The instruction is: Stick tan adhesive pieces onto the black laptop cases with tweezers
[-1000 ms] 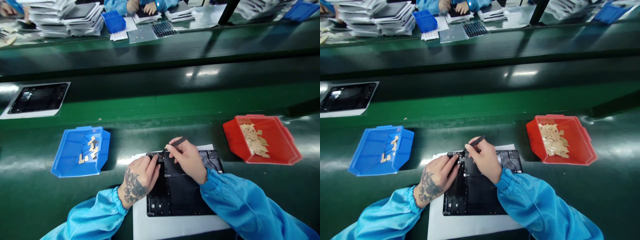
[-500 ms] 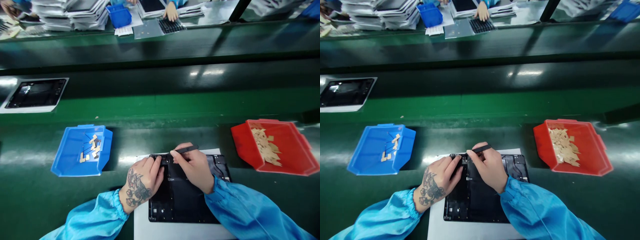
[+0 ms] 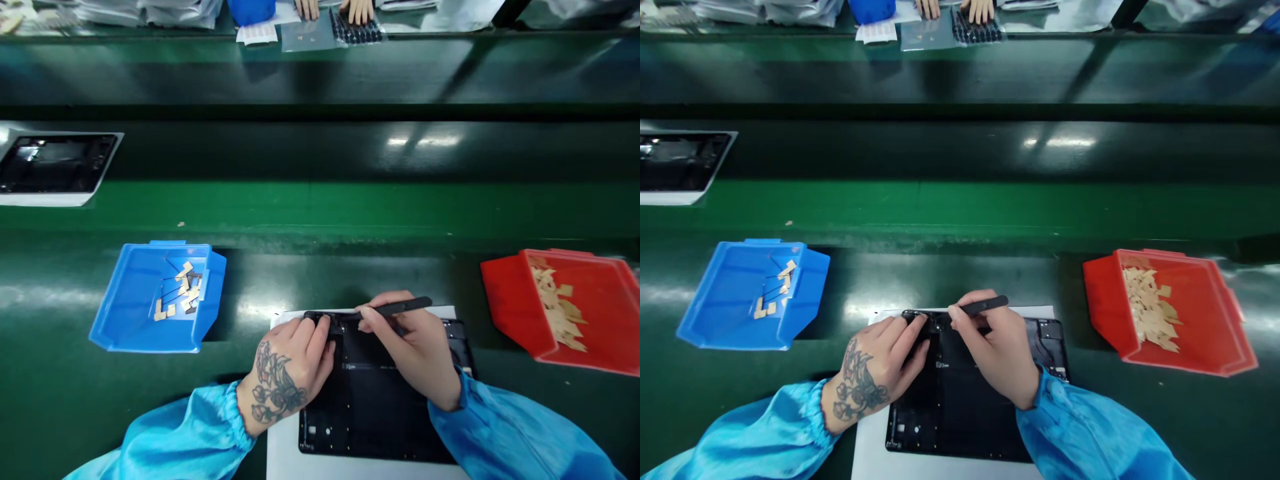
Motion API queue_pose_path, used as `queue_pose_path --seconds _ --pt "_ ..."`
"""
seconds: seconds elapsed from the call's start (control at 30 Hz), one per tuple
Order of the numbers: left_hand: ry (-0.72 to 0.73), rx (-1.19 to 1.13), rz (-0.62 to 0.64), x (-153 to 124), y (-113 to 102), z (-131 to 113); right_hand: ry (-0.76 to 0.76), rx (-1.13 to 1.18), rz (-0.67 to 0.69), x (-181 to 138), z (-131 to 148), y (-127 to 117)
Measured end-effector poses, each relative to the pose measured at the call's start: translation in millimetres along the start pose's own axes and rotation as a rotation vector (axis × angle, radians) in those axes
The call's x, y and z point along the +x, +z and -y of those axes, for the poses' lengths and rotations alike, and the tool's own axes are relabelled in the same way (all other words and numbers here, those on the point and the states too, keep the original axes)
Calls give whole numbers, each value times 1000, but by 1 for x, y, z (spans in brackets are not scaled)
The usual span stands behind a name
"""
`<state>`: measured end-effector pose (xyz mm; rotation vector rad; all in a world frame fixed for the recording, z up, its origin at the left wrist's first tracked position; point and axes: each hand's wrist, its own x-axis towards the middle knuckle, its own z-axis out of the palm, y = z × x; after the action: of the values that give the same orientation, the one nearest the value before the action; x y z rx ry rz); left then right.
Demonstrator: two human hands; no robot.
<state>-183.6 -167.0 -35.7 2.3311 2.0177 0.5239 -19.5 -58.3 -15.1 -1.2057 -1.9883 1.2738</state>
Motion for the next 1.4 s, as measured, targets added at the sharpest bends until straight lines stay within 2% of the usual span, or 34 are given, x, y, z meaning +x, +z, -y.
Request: queue_pose_path --seconds 0.2,0.6,0.77,0.93,1.4 --pt "-1 -9 3 -1 0 0 177 146 0 6 -4 0" --pt "-6 -39 6 0 -4 -2 255 186 -6 9 -3 2" --pt "-11 -50 15 1 -5 -2 232 164 -7 10 -3 3" --pt "4 -70 -46 2 -2 -1 184 95 1 8 -5 3" --pt "2 -138 0 3 -4 1 41 -73 -23 2 -4 4"
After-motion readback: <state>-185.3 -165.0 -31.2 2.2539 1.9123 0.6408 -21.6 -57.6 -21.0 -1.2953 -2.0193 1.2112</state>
